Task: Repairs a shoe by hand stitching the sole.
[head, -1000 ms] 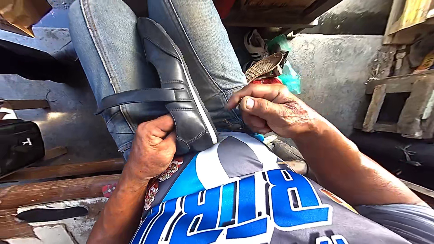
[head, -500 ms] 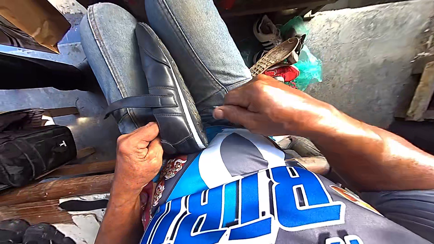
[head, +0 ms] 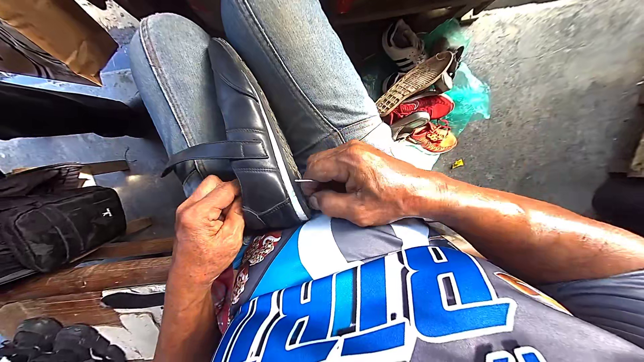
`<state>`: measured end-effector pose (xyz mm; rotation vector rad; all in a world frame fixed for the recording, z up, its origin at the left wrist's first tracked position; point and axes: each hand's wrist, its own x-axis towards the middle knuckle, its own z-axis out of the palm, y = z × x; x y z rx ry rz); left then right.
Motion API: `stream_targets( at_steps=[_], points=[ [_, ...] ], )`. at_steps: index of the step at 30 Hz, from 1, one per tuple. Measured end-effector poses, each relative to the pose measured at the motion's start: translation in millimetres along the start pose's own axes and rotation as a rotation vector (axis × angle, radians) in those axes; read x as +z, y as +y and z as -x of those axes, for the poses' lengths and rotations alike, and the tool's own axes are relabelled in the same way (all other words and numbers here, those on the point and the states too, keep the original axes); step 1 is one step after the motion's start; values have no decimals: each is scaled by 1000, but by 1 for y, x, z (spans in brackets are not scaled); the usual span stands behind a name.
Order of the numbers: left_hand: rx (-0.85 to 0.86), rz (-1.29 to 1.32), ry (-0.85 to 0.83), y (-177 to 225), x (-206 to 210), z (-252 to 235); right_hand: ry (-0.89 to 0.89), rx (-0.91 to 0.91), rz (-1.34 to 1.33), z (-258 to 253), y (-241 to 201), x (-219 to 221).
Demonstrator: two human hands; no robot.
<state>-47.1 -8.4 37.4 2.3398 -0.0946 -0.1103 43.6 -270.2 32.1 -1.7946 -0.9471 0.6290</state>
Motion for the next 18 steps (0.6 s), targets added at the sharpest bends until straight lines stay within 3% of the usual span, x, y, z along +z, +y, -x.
stream_targets(
  at_steps=[5, 10, 14, 18],
  points=[
    [4, 0, -38, 0, -2, -2, -109, 38, -65, 3, -3, -9],
    [7, 8, -38, 0, -2, -2, -265, 35, -482, 17, 1, -37],
    [9, 31, -23, -1, -2, -2, -140, 66, -853, 47, 10, -70],
    [5, 17, -35, 0, -4, -3, 84, 106, -827, 74, 12, -103]
  ],
)
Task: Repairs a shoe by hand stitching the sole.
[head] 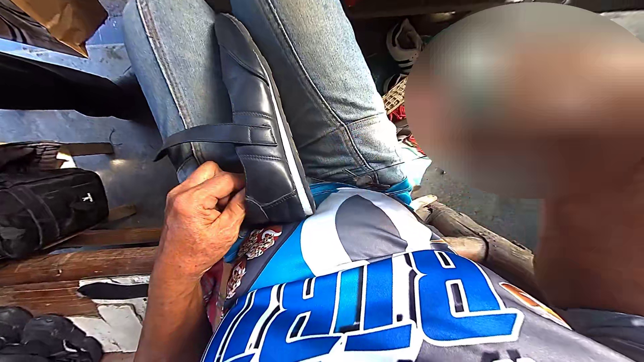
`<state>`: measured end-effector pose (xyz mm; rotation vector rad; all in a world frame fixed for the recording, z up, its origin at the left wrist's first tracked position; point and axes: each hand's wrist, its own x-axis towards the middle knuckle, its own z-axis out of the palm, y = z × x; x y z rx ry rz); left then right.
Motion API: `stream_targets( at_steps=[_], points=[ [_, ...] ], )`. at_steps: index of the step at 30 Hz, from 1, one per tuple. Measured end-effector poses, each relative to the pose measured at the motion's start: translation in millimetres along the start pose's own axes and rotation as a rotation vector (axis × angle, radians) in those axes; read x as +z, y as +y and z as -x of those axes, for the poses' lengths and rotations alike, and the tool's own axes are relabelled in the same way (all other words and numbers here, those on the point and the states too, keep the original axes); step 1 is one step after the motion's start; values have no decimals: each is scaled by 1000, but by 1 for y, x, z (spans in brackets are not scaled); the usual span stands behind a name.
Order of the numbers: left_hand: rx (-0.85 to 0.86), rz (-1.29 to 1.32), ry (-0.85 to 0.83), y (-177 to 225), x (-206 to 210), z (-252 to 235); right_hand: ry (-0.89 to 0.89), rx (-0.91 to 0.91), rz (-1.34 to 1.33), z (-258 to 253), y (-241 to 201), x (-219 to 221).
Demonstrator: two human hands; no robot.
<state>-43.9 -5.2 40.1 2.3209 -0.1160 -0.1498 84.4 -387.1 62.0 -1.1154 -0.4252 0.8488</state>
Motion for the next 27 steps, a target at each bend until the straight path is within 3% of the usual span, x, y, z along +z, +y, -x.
stream_targets(
  at_steps=[3, 5, 7, 8, 9, 13, 15, 17, 20, 23, 25, 27],
  points=[
    [-2, -8, -2, 0, -1, 0, 74, -57, 22, 23, -5, -38],
    [-3, -14, 1, -1, -3, -1, 250, -36, 141, 40, -6, -68],
    [-5, -21, -4, -1, -4, -1, 553, 68, 676, 43, -1, -79],
    [-7, -24, -6, -2, -4, -2, 629, 152, 957, 37, 1, -75],
    [-6, -29, -10, -2, -4, -2, 638, 207, 1078, 26, 3, -58],
    [33, -147, 10, 4, 2, -6, 367, 109, 927, -40, 32, 56],
    [58, -277, 29, 0, -5, -7, 157, 87, 994, -67, 53, 95],
    [-14, -385, 57, -34, -34, 1, 29, 121, 1109, -82, 63, 108],
    [-274, -431, 264, -111, -79, 24, -23, 191, 1158, -87, 62, 109],
    [-205, 16, 413, -84, -66, 24, -85, 235, 1090, -84, 54, 100],
    [-21, 438, 302, -44, -44, 19, -165, 277, 954, -79, 45, 83],
    [68, 503, 187, -4, -18, 11, -226, 200, 737, -68, 39, 61]
  ],
)
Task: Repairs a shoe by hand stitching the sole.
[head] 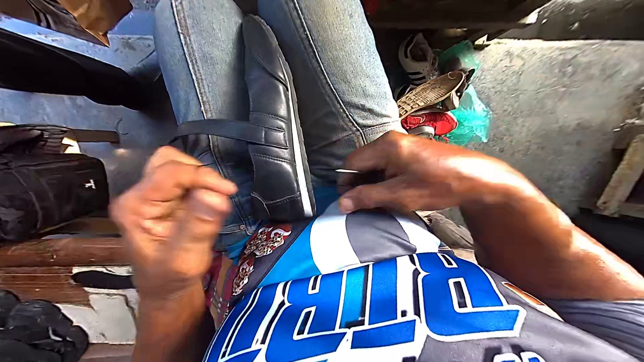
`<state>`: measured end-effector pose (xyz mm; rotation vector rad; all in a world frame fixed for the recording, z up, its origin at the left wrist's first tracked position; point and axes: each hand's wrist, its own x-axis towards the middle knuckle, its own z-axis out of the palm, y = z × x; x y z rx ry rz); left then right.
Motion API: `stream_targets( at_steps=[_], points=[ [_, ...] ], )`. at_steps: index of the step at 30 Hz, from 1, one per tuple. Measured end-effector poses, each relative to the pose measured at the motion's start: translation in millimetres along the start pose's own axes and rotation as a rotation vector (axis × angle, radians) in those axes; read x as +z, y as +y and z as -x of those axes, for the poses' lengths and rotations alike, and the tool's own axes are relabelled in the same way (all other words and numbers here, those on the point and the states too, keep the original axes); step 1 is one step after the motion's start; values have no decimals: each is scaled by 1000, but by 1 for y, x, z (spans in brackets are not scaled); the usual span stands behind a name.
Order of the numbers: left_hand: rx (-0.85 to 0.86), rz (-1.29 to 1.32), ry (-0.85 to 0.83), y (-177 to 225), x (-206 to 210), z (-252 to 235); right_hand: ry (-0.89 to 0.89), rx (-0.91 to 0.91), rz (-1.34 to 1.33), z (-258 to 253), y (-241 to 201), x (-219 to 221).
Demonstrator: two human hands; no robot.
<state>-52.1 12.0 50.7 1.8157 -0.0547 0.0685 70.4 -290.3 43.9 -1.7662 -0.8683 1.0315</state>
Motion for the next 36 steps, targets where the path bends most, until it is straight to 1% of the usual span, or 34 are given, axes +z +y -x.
stream_targets(
  at_steps=[1, 3, 5, 7, 8, 9, 11, 12, 13, 15, 17, 19, 21, 23, 24, 25, 27, 28, 30, 31, 33, 35, 36],
  points=[
    [24, -79, -25, 10, 21, -1, 0, -86, -126, 6, 7, -7],
    [76, -313, -9, 19, 53, -5, 34, -237, -443, 8, 22, -18],
    [80, -592, -26, 19, 68, -8, 52, -304, -788, -5, 24, -14],
    [40, -756, -82, 21, 73, -12, 25, -316, -964, -26, 16, -9],
    [29, -796, -98, 23, 74, -12, 52, -262, -992, -37, 9, -7],
    [21, -820, -109, 25, 74, -12, 108, -171, -995, -47, 0, -8],
    [4, -848, -115, 25, 75, -13, 219, 38, -951, -66, -15, -12],
    [0, -852, -115, 24, 74, -13, 255, 112, -920, -74, -20, -15],
    [-8, -850, -114, 22, 74, -14, 282, 163, -883, -81, -23, -19],
    [-25, -830, -120, 19, 75, -15, 333, 195, -877, -88, -25, -26],
    [-28, -766, -125, 16, 73, -16, 340, 147, -890, -88, -23, -28],
    [-38, -583, -132, 15, 62, -14, 300, 28, -806, -78, -18, -28],
    [-20, -305, -111, 11, 43, -13, 303, -102, -593, -64, -11, -25],
    [1, -50, -29, -2, 13, -12, 305, -198, -308, -47, -6, -18],
    [4, 121, 21, -12, -3, -12, 280, -199, -207, -39, -6, -13],
    [-7, 322, 67, -18, -16, -14, 249, -163, -142, -33, -8, -7],
    [-42, 689, 183, -17, -26, -18, 210, -31, -14, -27, -14, 11],
    [-65, 807, 234, -15, -27, -21, 210, 10, 51, -27, -16, 19],
    [-147, 906, 256, -15, -32, -27, 250, 14, 95, -30, -14, 28],
    [-199, 893, 242, -17, -36, -31, 258, 9, 82, -32, -12, 29],
    [-283, 793, 251, -21, -42, -44, 254, 15, 75, -34, -10, 31],
    [-319, 699, 301, -34, -54, -56, 230, 58, 99, -37, -12, 32],
    [-313, 675, 302, -44, -66, -60, 217, 70, 112, -38, -13, 32]
  ],
)
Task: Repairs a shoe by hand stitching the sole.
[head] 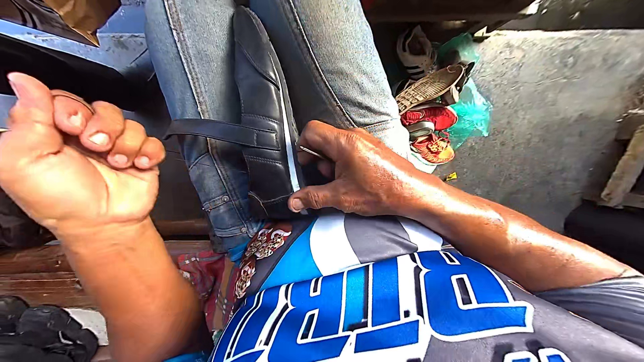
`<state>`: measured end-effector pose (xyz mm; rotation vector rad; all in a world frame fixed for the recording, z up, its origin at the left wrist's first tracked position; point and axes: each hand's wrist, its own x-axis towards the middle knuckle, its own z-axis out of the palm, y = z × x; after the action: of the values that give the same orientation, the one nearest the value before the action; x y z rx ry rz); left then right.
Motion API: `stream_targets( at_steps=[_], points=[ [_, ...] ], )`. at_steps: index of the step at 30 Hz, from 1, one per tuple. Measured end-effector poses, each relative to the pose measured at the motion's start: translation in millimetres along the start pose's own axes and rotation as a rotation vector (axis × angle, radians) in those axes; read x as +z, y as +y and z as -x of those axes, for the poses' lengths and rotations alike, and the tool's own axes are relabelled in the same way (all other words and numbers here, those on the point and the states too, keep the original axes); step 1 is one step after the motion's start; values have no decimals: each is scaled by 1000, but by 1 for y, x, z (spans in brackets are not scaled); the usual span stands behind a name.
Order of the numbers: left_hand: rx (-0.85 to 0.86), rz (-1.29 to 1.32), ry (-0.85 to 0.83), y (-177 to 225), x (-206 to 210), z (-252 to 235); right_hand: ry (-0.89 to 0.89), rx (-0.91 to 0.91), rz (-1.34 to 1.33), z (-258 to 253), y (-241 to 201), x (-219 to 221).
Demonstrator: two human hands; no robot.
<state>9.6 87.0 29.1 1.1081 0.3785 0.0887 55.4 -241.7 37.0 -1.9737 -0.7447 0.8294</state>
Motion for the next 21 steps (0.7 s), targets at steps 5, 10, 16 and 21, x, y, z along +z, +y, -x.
stream_targets(
  at_steps=[5, 10, 16, 21],
  points=[
    [77, -86, -55, 4, -29, -2, -40, -26, -60, -4, 2, 2],
    [-211, -367, -333, -18, 33, 52, 56, -122, -342, 7, 17, -14],
    [-227, -383, -218, -59, 103, 74, 420, -56, -163, 35, 27, -38],
    [-228, 82, -281, -58, 86, 73, 452, -79, -65, 53, 22, -35]
  ],
)
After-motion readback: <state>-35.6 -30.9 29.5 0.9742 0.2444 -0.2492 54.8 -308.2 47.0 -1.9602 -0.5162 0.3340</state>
